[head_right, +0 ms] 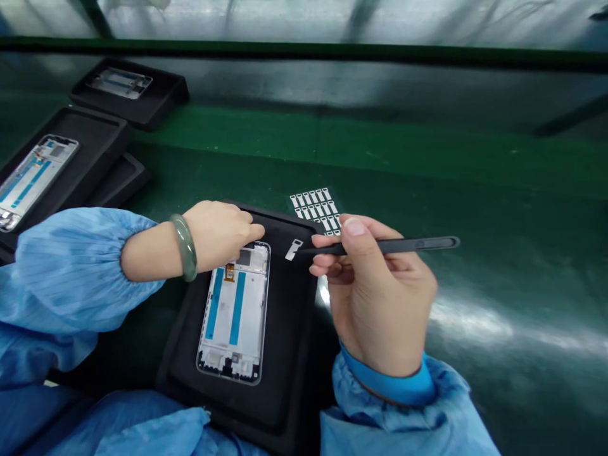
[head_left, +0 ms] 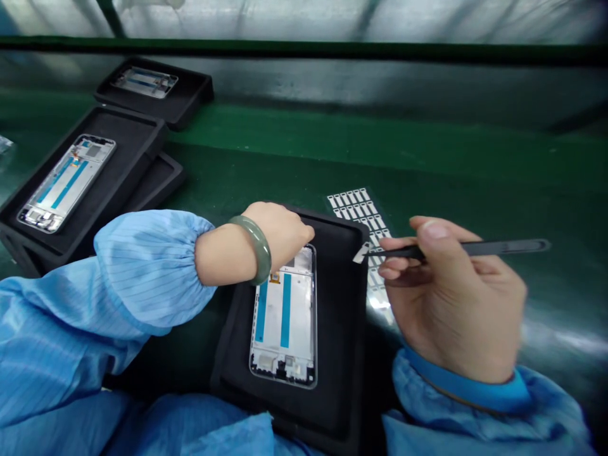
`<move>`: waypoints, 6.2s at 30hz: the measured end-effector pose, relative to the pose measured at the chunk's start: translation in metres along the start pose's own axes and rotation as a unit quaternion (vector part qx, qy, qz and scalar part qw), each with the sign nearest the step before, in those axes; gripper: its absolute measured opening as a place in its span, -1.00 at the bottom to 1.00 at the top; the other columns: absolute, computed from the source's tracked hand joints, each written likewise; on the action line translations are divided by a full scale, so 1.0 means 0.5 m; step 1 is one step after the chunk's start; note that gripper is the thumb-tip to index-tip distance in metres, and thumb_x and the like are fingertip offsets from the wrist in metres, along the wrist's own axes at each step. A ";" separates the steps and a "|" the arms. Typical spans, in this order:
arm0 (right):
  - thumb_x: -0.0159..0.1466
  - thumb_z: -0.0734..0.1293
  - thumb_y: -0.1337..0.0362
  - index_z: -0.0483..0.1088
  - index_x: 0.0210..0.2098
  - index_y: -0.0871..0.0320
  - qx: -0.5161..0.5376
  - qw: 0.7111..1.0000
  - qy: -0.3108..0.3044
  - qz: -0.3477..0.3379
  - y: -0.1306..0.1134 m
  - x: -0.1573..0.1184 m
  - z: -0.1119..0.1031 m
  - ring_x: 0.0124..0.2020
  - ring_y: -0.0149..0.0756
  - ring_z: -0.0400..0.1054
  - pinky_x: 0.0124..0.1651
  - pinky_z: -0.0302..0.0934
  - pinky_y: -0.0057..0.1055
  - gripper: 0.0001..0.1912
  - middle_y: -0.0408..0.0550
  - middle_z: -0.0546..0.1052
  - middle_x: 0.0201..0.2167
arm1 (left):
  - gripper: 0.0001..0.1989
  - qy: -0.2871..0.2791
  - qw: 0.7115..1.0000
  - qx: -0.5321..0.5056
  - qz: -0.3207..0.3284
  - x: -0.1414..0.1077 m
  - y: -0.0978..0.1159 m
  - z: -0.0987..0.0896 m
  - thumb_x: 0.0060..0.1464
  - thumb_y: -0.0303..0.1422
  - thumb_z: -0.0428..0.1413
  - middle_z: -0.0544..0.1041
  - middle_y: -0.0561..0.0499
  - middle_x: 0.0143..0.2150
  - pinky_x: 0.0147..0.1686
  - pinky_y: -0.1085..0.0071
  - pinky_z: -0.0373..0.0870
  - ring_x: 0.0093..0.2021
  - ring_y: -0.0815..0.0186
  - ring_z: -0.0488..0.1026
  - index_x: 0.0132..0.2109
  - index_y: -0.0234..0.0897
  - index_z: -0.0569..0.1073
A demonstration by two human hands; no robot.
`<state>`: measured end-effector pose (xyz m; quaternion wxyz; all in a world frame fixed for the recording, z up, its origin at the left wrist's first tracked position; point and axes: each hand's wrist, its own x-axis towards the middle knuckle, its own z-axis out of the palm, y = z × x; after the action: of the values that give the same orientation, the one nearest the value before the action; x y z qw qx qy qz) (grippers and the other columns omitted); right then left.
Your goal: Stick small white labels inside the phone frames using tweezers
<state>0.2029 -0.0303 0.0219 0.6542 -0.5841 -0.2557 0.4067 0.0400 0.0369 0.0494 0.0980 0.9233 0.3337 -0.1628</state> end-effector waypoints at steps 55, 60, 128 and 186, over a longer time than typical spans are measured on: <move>0.12 0.47 0.06 0.49 -0.23 0.10 -0.206 0.961 -0.182 0.016 0.064 -0.023 0.025 -0.49 -0.37 0.51 -0.35 0.50 -0.40 -0.69 -0.11 0.60 -0.36 | -0.82 0.315 0.923 -0.219 0.031 -0.123 -0.013 0.154 0.21 -0.28 0.09 0.51 -0.16 0.00 0.19 0.03 0.24 0.26 0.03 0.26 -0.15 -0.33 0.43; 0.12 0.47 0.06 0.49 -0.24 0.11 -0.210 0.961 -0.178 0.011 0.061 -0.026 0.029 -0.50 -0.37 0.51 -0.37 0.49 -0.41 -0.69 -0.11 0.60 -0.38 | -0.81 0.321 0.920 -0.221 0.039 -0.122 -0.014 0.156 0.20 -0.29 0.11 0.51 -0.16 -0.01 0.17 0.02 0.26 0.25 0.01 0.27 -0.16 -0.35 0.44; 0.25 0.37 0.30 0.45 -0.21 0.01 -0.325 0.873 -0.271 -0.243 0.045 -0.003 0.043 -0.31 -0.31 0.51 -0.27 0.43 -0.36 -0.89 -0.15 0.57 -0.28 | -0.72 0.296 0.949 -0.109 0.027 -0.125 0.004 0.144 0.25 -0.33 0.04 0.47 -0.17 0.03 0.08 0.01 0.36 0.26 -0.02 0.26 0.06 -0.33 0.41; 0.19 0.41 0.34 0.45 -0.14 0.00 -0.352 0.856 -0.275 -0.261 0.056 0.002 0.025 -0.27 -0.23 0.52 -0.20 0.44 -0.25 -0.76 -0.12 0.57 -0.23 | -0.68 0.296 0.950 -0.097 0.007 -0.119 0.011 0.149 0.29 -0.26 0.01 0.46 -0.13 0.09 0.11 0.06 0.32 0.27 0.04 0.23 0.09 -0.31 0.41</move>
<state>0.1865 -0.0229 -0.0032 0.3903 -0.5516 -0.6941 0.2480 -0.0170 -0.0237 0.0023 0.0849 0.9183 0.3556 0.1520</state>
